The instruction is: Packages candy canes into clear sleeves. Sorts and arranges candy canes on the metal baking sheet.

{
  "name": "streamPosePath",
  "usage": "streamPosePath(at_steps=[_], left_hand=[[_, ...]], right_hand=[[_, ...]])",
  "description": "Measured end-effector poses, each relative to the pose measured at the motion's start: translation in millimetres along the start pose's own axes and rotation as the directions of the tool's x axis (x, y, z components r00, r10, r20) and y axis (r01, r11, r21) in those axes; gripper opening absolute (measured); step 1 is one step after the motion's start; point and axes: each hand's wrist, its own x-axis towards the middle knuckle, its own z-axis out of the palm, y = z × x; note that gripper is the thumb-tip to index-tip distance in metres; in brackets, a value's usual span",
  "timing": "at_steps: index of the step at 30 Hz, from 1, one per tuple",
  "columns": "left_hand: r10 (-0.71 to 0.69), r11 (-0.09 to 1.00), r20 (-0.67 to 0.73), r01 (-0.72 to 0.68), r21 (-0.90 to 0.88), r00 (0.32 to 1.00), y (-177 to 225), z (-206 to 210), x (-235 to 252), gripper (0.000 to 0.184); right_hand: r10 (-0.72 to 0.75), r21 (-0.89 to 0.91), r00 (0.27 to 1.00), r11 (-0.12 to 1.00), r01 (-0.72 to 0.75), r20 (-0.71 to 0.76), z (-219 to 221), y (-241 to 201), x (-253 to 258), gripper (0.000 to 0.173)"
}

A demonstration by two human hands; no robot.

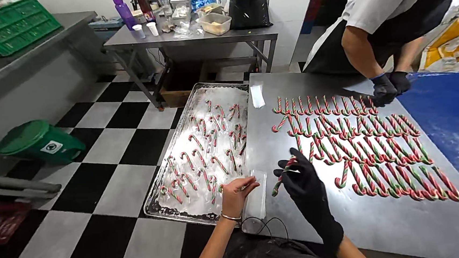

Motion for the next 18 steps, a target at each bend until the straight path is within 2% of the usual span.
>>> streamPosePath(at_steps=[3,6,10,12,13,14,15,16,17,18], left_hand=[[0.178,0.984,0.031,-0.178,0.005,0.984,17.7,5.4,-1.5,0.023],[0.276,0.961,0.026,-0.275,-0.029,0.961,35.2,11.4,-1.2,0.023],[0.365,0.930,0.052,-0.363,-0.053,0.929,50.5,16.7,-0.8,0.022],[0.348,0.937,0.023,-0.346,-0.042,0.937,57.6,22.3,-3.6,0.018],[0.317,0.947,-0.012,-0.317,-0.047,0.948,60.5,26.6,-5.2,0.016],[0.279,0.958,-0.036,-0.281,-0.056,0.960,62.6,31.2,-7.1,0.016],[0.241,0.968,-0.037,-0.243,-0.069,0.970,63.5,35.6,-9.7,0.016],[0.215,0.972,-0.016,-0.216,-0.089,0.976,63.8,40.0,-13.4,0.016],[0.214,0.972,0.024,-0.210,-0.105,0.977,64.3,44.5,-17.0,0.015],[0.230,0.968,0.073,-0.220,-0.123,0.970,65.9,48.2,-19.1,0.016]], right_hand=[[-0.207,-0.014,0.973,0.978,0.207,-0.102,-3.5,-25.6,-12.2,0.076],[-0.310,-0.130,0.946,0.946,0.297,-0.094,-5.2,-24.7,-21.0,0.059],[-0.318,-0.165,0.948,0.937,0.309,-0.028,-8.7,-17.2,-26.2,0.046],[-0.404,-0.337,0.911,0.848,0.408,0.087,-16.1,-11.4,-24.3,0.034],[-0.403,-0.464,0.892,0.763,0.450,0.202,-20.3,-8.5,-23.2,0.034],[-0.327,-0.554,0.892,0.701,0.450,0.311,-22.8,-6.3,-24.0,0.042],[-0.177,-0.580,0.907,0.718,0.385,0.383,-24.6,-5.1,-27.0,0.056],[-0.005,-0.544,0.910,0.800,0.252,0.414,-26.5,-5.0,-31.0,0.071],[0.113,-0.458,0.900,0.883,0.104,0.421,-28.3,-3.4,-34.1,0.078],[0.168,-0.357,0.897,0.934,-0.012,0.409,-30.6,0.7,-36.1,0.071]])
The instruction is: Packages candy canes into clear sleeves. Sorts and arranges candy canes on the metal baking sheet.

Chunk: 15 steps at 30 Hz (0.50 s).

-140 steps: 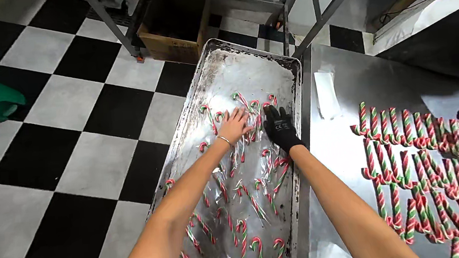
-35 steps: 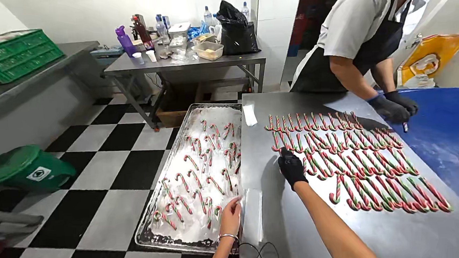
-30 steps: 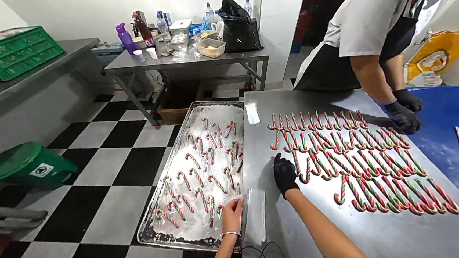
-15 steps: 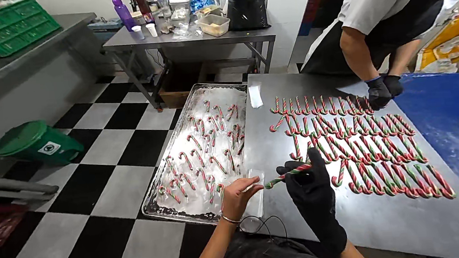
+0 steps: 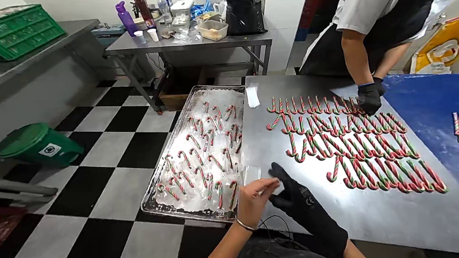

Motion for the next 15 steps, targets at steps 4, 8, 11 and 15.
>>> streamPosePath(at_steps=[4,8,11,15], left_hand=[[-0.257,0.959,-0.066,0.263,0.108,0.964,-20.2,-16.7,2.3,0.031],[-0.707,0.588,-0.115,0.671,0.451,0.698,-96.0,-50.9,8.2,0.062],[-0.773,0.493,-0.024,0.624,0.606,0.634,-119.0,-42.7,8.0,0.056],[-0.754,0.554,0.005,0.632,0.542,0.657,-123.7,-42.1,2.7,0.033]], right_hand=[[0.077,0.081,0.969,0.995,-0.059,-0.234,-2.5,29.3,8.9,0.025],[0.061,-0.006,0.873,0.997,-0.073,-0.485,20.5,75.5,44.2,0.025],[0.010,-0.122,0.895,0.990,-0.072,-0.446,47.6,115.4,65.4,0.031],[-0.161,-0.414,0.948,0.910,0.034,-0.276,49.3,135.8,46.4,0.065]])
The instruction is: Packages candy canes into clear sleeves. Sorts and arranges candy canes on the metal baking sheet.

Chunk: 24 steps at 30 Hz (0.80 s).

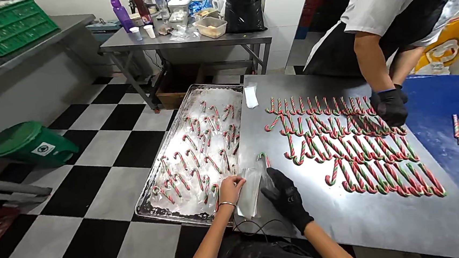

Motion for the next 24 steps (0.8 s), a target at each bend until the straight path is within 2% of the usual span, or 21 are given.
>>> streamPosePath(at_steps=[1,3,6,9,11,14,16,18,19,20,21,22,24], left_hand=[[0.001,0.998,0.003,-0.001,-0.061,1.000,-3.5,0.2,-1.1,0.032],[0.001,0.981,-0.001,-0.001,-0.194,1.000,-6.7,1.2,-3.6,0.038],[-0.045,0.960,-0.007,0.041,-0.278,0.999,-6.1,-0.6,-8.8,0.031],[-0.113,0.974,-0.050,0.101,-0.201,0.992,5.1,-3.5,-13.9,0.033],[-0.072,0.973,-0.072,0.054,-0.226,0.995,9.3,-7.2,-15.8,0.032],[0.030,0.911,-0.182,-0.102,-0.400,0.983,14.0,-8.3,-18.7,0.020],[0.048,0.854,-0.260,-0.174,-0.490,0.964,19.9,-11.2,-22.5,0.013],[0.145,0.841,-0.326,-0.290,-0.456,0.934,22.6,-14.0,-27.1,0.014],[0.233,0.833,-0.370,-0.381,-0.402,0.899,22.8,-13.2,-29.5,0.015],[0.323,0.819,-0.408,-0.468,-0.331,0.854,22.9,-11.8,-31.9,0.017],[0.405,0.798,-0.431,-0.542,-0.263,0.806,24.8,-11.0,-34.4,0.019],[0.473,0.770,-0.450,-0.604,-0.206,0.757,28.7,-10.1,-37.3,0.020],[0.560,0.697,-0.486,-0.699,-0.162,0.671,40.6,-8.2,-44.2,0.020]], right_hand=[[-0.044,-0.059,0.999,0.997,0.043,-0.004,-9.3,3.4,-0.9,0.074],[-0.034,-0.178,0.999,0.984,0.026,-0.040,-33.4,13.8,25.3,0.072],[0.242,-0.316,0.968,0.915,-0.252,-0.071,-47.3,37.8,104.0,0.070],[0.465,-0.395,0.882,0.799,-0.453,-0.070,-27.9,52.0,157.2,0.065],[0.506,-0.479,0.863,0.757,-0.445,-0.003,-12.6,34.1,159.2,0.066],[0.475,-0.499,0.862,0.798,-0.339,0.175,-12.0,-2.8,135.3,0.069],[0.402,-0.355,0.893,0.880,-0.316,0.201,-31.8,-20.1,117.9,0.060],[0.292,-0.004,0.948,0.956,-0.294,0.124,-61.1,-37.0,97.2,0.055],[0.234,0.216,0.971,0.947,-0.239,0.047,-75.2,-48.0,84.6,0.052],[0.208,0.415,0.978,0.892,-0.177,-0.030,-89.2,-64.1,71.6,0.052],[0.199,0.542,0.974,0.833,-0.111,-0.106,-101.3,-81.2,59.5,0.054],[0.184,0.594,0.966,0.803,-0.041,-0.182,-110.2,-95.6,48.6,0.057],[0.147,0.581,0.950,0.813,0.044,-0.277,-117.5,-111.2,30.9,0.058]])
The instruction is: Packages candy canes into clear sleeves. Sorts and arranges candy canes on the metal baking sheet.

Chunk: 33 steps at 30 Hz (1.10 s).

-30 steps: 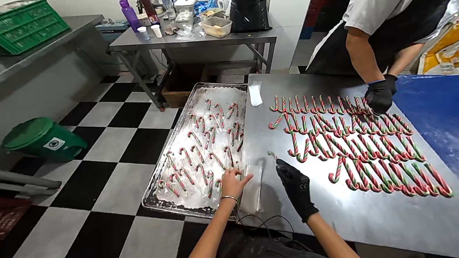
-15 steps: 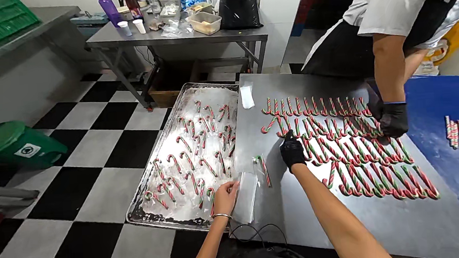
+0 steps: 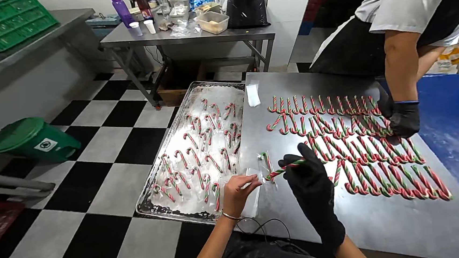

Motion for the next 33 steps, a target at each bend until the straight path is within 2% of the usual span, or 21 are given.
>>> streamPosePath(at_steps=[4,8,10,14,15,17,20,22,31,33], left_hand=[[0.114,0.992,-0.005,-0.114,-0.045,0.993,29.7,5.6,4.5,0.018],[0.091,0.995,0.050,-0.089,-0.035,0.995,44.6,6.9,3.7,0.022],[0.041,0.999,0.102,-0.038,-0.026,0.994,46.5,5.6,2.9,0.025],[-0.198,0.966,0.121,0.215,-0.145,0.973,46.8,1.0,4.1,0.020],[-0.221,0.960,0.113,0.237,-0.152,0.969,47.6,0.2,4.0,0.019],[-0.172,0.978,0.102,0.182,-0.101,0.980,50.6,-1.4,3.7,0.021],[0.056,0.998,0.055,-0.057,0.024,0.997,54.3,1.4,3.4,0.026],[0.162,0.983,0.043,-0.165,0.075,0.986,57.7,4.2,4.8,0.027],[0.113,0.993,0.153,-0.114,-0.006,0.982,58.1,7.9,5.8,0.028],[0.100,0.994,0.127,-0.096,-0.044,0.987,62.1,10.4,5.1,0.026]], right_hand=[[-0.058,-0.039,0.998,0.998,0.058,-0.005,3.2,1.7,-20.6,0.052],[-0.064,-0.061,0.997,0.996,0.062,-0.032,1.6,3.6,-28.9,0.050],[-0.097,-0.075,0.992,0.993,0.091,-0.076,-2.7,2.6,-29.5,0.048],[-0.129,-0.081,0.979,0.990,0.118,-0.155,-20.4,-16.4,-19.7,0.050],[-0.130,-0.083,0.979,0.990,0.118,-0.155,-21.9,-20.9,-19.3,0.050],[-0.153,-0.118,0.980,0.983,0.138,-0.129,-19.6,-21.8,-23.3,0.049],[-0.176,-0.136,0.981,0.977,0.164,-0.080,-10.9,-15.2,-29.9,0.046],[-0.176,-0.136,0.982,0.977,0.166,-0.064,-6.2,-11.3,-31.3,0.045],[-0.143,-0.102,0.989,0.985,0.139,-0.035,-8.0,0.1,-32.8,0.045],[-0.181,-0.168,0.983,0.970,0.174,-0.031,-8.2,1.9,-32.3,0.042]])
